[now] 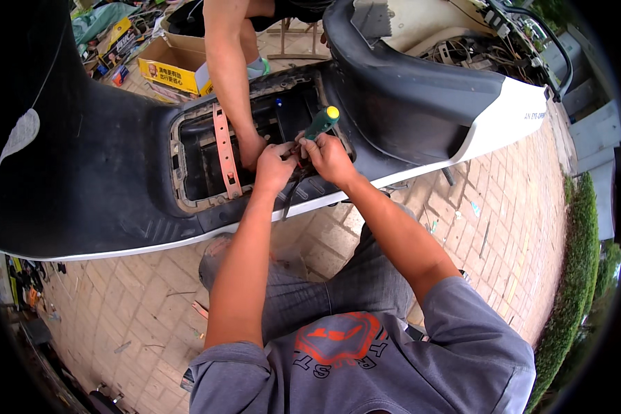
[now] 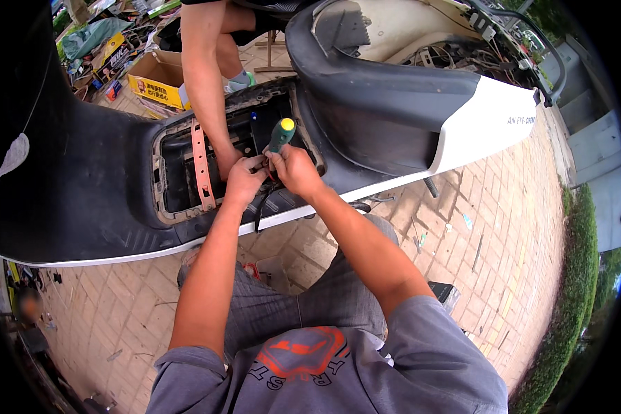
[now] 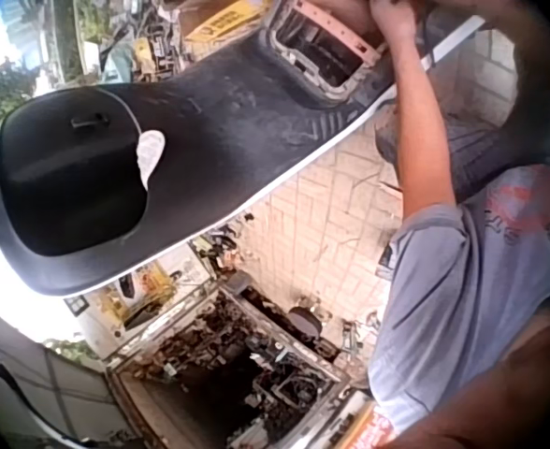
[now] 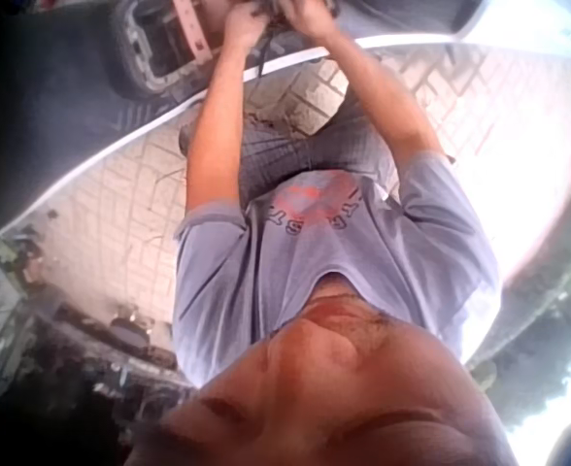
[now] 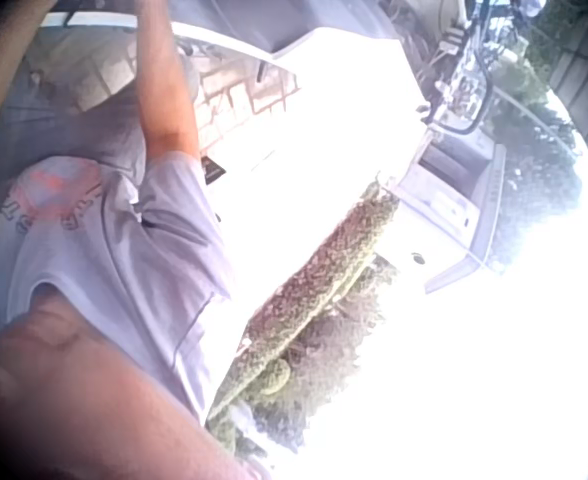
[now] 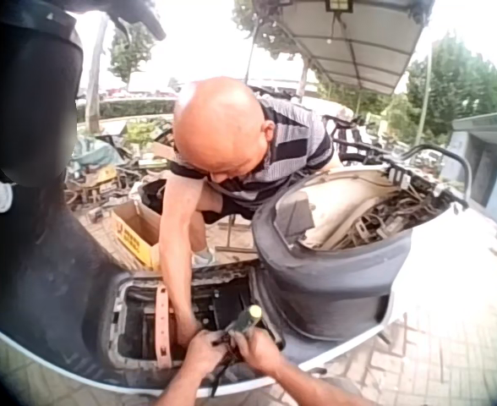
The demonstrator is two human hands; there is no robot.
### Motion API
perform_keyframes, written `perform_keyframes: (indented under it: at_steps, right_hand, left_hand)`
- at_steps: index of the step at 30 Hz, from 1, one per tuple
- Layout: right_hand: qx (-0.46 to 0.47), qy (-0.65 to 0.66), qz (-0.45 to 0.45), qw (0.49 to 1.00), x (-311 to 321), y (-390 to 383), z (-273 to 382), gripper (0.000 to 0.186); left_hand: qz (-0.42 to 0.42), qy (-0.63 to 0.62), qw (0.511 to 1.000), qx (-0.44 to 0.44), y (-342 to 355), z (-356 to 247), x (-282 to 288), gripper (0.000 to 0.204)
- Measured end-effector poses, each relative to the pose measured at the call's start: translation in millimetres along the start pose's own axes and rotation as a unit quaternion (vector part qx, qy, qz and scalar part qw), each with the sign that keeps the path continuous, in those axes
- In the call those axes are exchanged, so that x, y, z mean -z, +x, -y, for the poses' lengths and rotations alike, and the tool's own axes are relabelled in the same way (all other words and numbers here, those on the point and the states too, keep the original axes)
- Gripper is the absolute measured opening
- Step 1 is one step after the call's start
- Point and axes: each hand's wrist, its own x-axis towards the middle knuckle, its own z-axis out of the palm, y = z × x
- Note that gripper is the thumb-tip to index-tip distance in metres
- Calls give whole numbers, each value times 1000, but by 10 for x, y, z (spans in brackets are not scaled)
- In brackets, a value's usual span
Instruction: The person works on a scooter's under-seat compartment, using a screwdriver to connect wires to the battery terminals and secure a metal bracket. The person then places a floor mat over the battery area.
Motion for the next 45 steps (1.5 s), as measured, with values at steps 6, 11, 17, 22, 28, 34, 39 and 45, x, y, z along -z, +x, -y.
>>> perform_keyframes:
  at_steps: [6,11,17,22,28,34,39,45]
  right_hand:
    - [180,-1,-13,984,56,177,40,16]
    - [91,-46,21,995,62,239,136,18]
    - [19,41,4,999,24,204,198,19]
    - [0,8,-6,1000,14,159,161,17]
    - [-9,86,6,996,-31,190,129,17]
    - [-23,-5,-28,999,-62,174,178,17]
    - [18,106,-9,994,-88,130,43,21]
    - [-25,44,-14,999,-123,187,24,21]
  left_hand:
    - [-42,59,997,-14,-67,-119,-32,32]
    - [-69,126,990,-13,-122,-167,-63,34]
    - [-57,99,993,9,-112,-196,-28,35]
    - [-82,62,995,-9,-121,-206,0,29]
    - [-86,82,993,13,-101,-194,-52,24]
    - [-81,73,994,21,-114,-209,-27,21]
    - [-98,77,992,-3,-90,-165,-72,20]
    - [-75,60,995,-6,-105,-136,-62,19]
